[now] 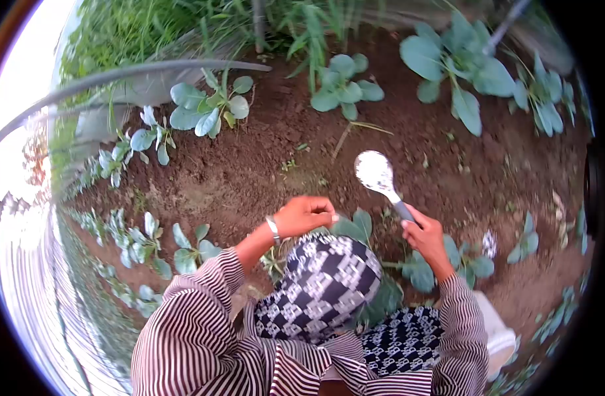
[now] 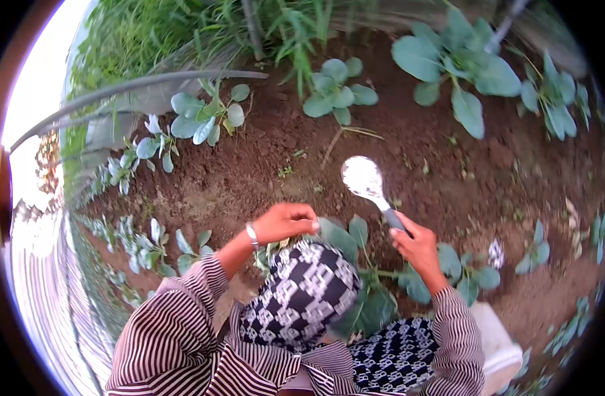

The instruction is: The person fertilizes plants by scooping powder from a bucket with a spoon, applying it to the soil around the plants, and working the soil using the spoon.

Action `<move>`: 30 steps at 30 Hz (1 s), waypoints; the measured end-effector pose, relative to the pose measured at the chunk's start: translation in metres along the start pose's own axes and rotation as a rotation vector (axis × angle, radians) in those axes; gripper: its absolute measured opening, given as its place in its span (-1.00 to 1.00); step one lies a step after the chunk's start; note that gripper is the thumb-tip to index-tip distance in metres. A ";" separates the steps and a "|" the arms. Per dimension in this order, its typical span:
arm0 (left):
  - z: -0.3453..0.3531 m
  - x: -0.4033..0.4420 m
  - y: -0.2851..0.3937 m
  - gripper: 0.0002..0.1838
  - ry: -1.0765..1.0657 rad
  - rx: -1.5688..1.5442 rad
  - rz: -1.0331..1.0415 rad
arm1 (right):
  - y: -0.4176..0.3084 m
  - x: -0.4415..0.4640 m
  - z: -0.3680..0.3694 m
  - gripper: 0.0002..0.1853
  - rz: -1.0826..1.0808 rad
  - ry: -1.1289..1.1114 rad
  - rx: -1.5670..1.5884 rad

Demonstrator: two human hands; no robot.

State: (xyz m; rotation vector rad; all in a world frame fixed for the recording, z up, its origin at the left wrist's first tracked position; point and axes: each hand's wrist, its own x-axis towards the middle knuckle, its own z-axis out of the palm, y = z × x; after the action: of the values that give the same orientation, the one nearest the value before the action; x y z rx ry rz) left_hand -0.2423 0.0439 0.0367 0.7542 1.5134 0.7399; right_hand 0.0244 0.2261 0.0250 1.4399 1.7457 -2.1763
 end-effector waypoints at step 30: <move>0.058 0.097 -0.210 -0.76 0.437 -0.071 0.522 | -0.053 0.352 0.217 -0.48 -0.414 0.088 -0.532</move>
State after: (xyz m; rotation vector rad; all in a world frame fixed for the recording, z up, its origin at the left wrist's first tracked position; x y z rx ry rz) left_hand -0.1991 0.0016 -0.1943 0.9929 1.6787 1.4145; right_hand -0.3444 0.2583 -0.1665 1.1294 2.5801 -1.5808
